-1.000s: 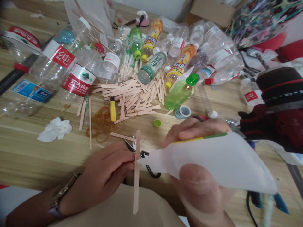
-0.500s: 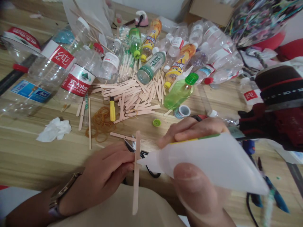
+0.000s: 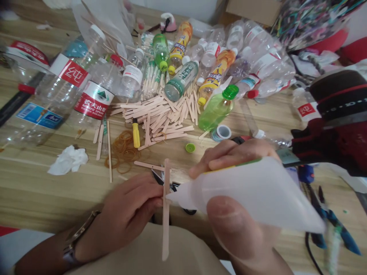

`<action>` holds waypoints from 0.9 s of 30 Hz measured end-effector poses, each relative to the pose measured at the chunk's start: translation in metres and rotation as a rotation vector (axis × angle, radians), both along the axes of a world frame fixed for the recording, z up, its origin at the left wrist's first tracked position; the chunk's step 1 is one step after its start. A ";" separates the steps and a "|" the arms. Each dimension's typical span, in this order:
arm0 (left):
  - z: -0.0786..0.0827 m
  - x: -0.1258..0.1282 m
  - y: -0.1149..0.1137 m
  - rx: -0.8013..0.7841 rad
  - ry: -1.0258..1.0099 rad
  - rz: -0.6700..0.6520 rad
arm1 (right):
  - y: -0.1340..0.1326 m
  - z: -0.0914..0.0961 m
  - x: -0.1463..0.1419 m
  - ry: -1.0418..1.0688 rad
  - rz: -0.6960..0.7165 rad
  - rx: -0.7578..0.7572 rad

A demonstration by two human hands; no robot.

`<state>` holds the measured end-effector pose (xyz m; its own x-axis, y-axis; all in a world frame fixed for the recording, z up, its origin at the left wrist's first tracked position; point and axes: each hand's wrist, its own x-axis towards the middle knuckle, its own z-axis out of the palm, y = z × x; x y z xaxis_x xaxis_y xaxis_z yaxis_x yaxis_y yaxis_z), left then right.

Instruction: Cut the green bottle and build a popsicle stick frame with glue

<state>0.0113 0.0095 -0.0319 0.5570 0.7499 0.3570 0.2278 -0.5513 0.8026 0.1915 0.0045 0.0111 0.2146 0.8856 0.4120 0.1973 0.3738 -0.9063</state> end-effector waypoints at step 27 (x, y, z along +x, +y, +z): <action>0.000 0.002 -0.002 -0.003 0.057 0.025 | 0.009 0.002 0.004 0.135 0.059 0.043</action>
